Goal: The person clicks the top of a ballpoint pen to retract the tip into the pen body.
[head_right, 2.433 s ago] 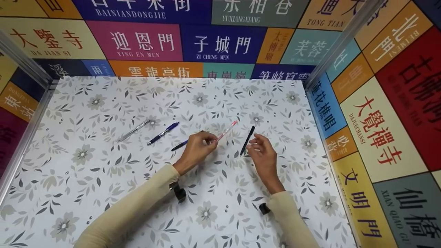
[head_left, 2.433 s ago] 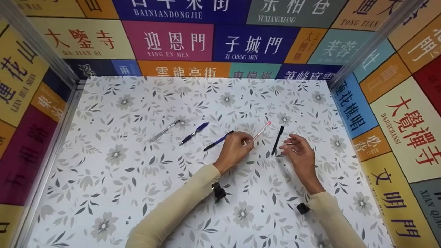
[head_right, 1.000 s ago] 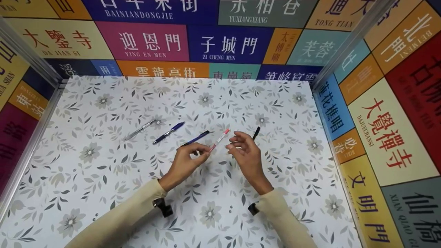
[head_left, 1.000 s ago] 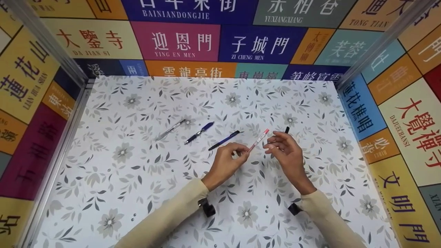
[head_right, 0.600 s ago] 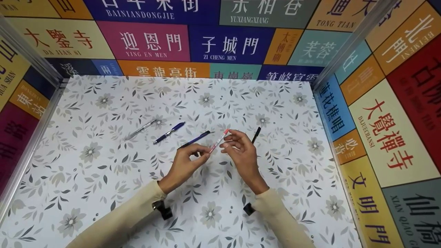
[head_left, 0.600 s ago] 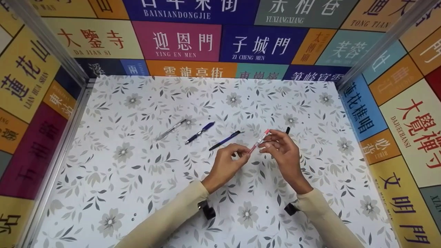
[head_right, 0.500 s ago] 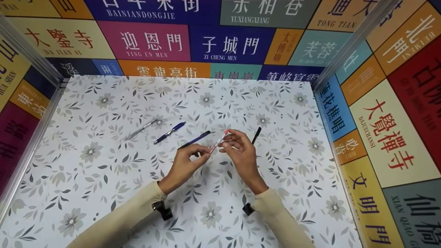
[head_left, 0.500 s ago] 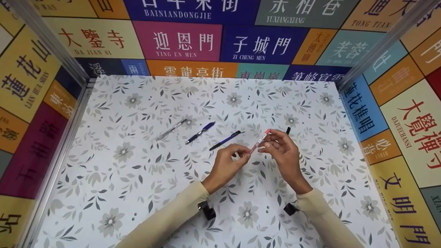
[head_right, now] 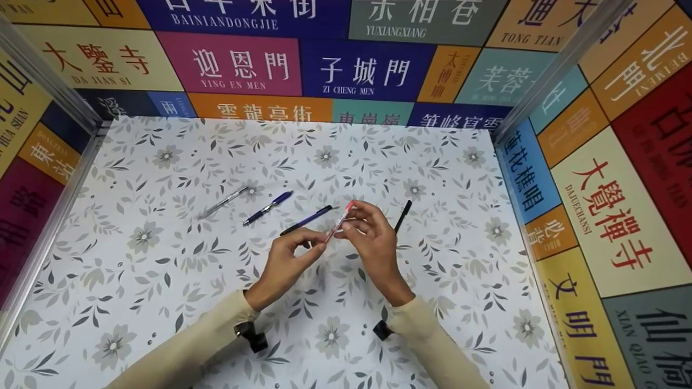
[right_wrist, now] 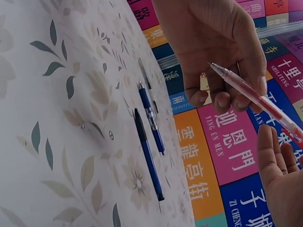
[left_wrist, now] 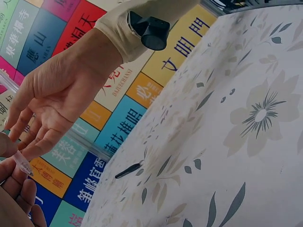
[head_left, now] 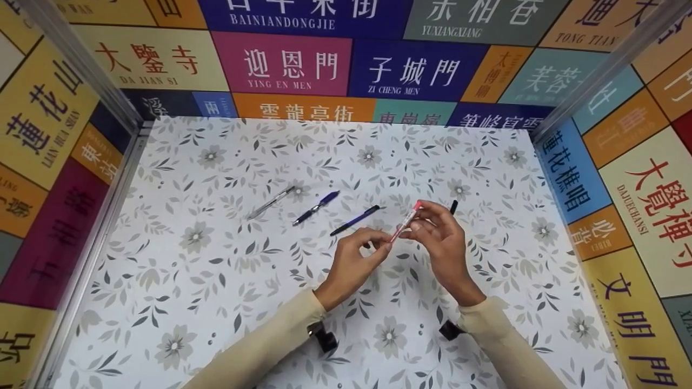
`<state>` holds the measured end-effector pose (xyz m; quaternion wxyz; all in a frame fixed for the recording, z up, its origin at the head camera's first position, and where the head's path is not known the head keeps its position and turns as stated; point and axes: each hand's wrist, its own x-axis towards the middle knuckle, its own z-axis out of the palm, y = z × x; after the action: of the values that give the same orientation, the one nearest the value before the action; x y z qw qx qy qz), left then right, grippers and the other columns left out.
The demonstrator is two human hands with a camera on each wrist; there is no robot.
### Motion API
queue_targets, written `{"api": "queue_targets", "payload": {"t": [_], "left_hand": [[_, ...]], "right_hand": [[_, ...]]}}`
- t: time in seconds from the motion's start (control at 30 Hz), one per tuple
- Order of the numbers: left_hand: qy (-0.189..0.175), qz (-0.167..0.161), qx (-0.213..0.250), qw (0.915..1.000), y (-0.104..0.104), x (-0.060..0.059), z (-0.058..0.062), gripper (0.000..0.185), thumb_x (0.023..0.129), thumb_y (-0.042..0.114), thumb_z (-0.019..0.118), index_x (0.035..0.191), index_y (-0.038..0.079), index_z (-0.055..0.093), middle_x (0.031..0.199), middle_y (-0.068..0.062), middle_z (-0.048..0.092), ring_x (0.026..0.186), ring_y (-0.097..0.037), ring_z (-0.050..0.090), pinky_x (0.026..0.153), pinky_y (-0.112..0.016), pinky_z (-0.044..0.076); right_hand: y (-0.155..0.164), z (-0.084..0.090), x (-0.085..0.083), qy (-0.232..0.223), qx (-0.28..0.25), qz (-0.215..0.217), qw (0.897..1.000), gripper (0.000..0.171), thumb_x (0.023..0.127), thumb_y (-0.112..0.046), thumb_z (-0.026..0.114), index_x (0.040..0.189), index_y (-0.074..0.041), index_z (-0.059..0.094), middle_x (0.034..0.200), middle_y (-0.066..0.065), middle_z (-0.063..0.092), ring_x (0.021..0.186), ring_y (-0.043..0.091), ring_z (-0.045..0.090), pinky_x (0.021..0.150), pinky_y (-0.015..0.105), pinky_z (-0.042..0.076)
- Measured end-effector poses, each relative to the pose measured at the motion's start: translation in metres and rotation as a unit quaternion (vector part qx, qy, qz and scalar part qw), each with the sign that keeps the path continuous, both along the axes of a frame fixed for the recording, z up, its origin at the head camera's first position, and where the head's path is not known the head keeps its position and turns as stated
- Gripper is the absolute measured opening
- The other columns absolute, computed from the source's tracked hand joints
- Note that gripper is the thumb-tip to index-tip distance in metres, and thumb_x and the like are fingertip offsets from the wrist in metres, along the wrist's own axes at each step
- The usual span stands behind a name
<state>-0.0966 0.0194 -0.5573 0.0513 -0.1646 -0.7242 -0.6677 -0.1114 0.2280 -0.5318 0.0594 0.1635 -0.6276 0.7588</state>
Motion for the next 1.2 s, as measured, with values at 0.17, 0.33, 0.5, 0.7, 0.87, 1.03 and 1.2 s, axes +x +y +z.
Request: {"api": "queue_targets", "payload": {"t": [0.17,0.33,0.5,0.7,0.87,1.03,1.2], "left_hand": [[0.009,0.002,0.009,0.9999,-0.003,0.004,0.001,0.015,0.100,0.008,0.081,0.113,0.012,0.085,0.103,0.002,0.078,0.091,-0.015,0.069,0.087,-0.042,0.057],[0.017,0.003,0.023,0.9996,-0.004,0.008,0.002,0.014,0.101,0.008,0.080,0.115,0.011,0.084,0.102,-0.003,0.078,0.091,-0.016,0.069,0.086,-0.036,0.055],[0.019,0.010,0.035,0.9992,-0.005,0.010,0.003,0.014,0.101,0.007,0.080,0.114,0.010,0.085,0.102,-0.003,0.078,0.091,-0.016,0.068,0.086,-0.040,0.055],[0.011,0.022,0.042,0.9988,-0.008,0.012,0.006,0.015,0.098,0.003,0.082,0.112,0.008,0.084,0.100,-0.003,0.078,0.090,-0.015,0.068,0.086,-0.033,0.053],[0.000,0.016,0.047,0.9988,-0.011,0.013,0.008,0.015,0.100,0.005,0.081,0.114,0.010,0.084,0.101,-0.002,0.078,0.091,-0.015,0.069,0.088,-0.032,0.053],[0.001,0.010,0.053,0.9986,-0.015,0.014,0.009,0.014,0.103,0.010,0.079,0.115,0.008,0.084,0.103,-0.001,0.079,0.093,-0.017,0.069,0.089,-0.033,0.053],[0.004,0.016,0.047,0.9988,-0.018,0.014,0.010,0.013,0.102,0.011,0.080,0.114,0.009,0.084,0.101,-0.001,0.078,0.093,-0.017,0.069,0.088,-0.033,0.053]], "right_hand": [[-0.008,0.005,0.002,0.002,-0.021,0.006,1.000,0.043,0.106,0.010,0.061,0.149,0.007,0.055,0.125,0.021,0.065,0.107,0.035,0.076,0.090,0.048,0.065],[-0.014,0.010,0.004,0.002,-0.027,0.008,1.000,0.047,0.105,0.012,0.060,0.151,0.005,0.054,0.126,0.026,0.063,0.107,0.035,0.076,0.090,0.047,0.065],[-0.020,0.012,0.005,0.006,-0.037,0.010,0.999,0.050,0.104,0.015,0.060,0.153,0.003,0.053,0.124,0.023,0.064,0.106,0.032,0.077,0.090,0.045,0.065],[-0.026,0.014,0.005,0.015,-0.019,-0.004,1.000,0.053,0.102,0.014,0.063,0.154,0.007,0.050,0.124,0.019,0.065,0.107,0.028,0.075,0.093,0.043,0.065],[-0.031,0.013,0.004,0.037,-0.008,-0.003,0.999,0.055,0.100,0.017,0.064,0.153,0.009,0.051,0.125,0.024,0.063,0.108,0.029,0.074,0.095,0.043,0.064],[-0.038,0.013,0.003,0.049,-0.015,0.001,0.999,0.060,0.098,0.020,0.065,0.155,0.002,0.053,0.123,0.036,0.059,0.106,0.032,0.075,0.094,0.045,0.064],[-0.042,0.013,0.002,0.061,-0.016,0.004,0.998,0.062,0.098,0.021,0.065,0.155,0.004,0.051,0.122,0.036,0.060,0.104,0.035,0.075,0.092,0.045,0.065]]}}
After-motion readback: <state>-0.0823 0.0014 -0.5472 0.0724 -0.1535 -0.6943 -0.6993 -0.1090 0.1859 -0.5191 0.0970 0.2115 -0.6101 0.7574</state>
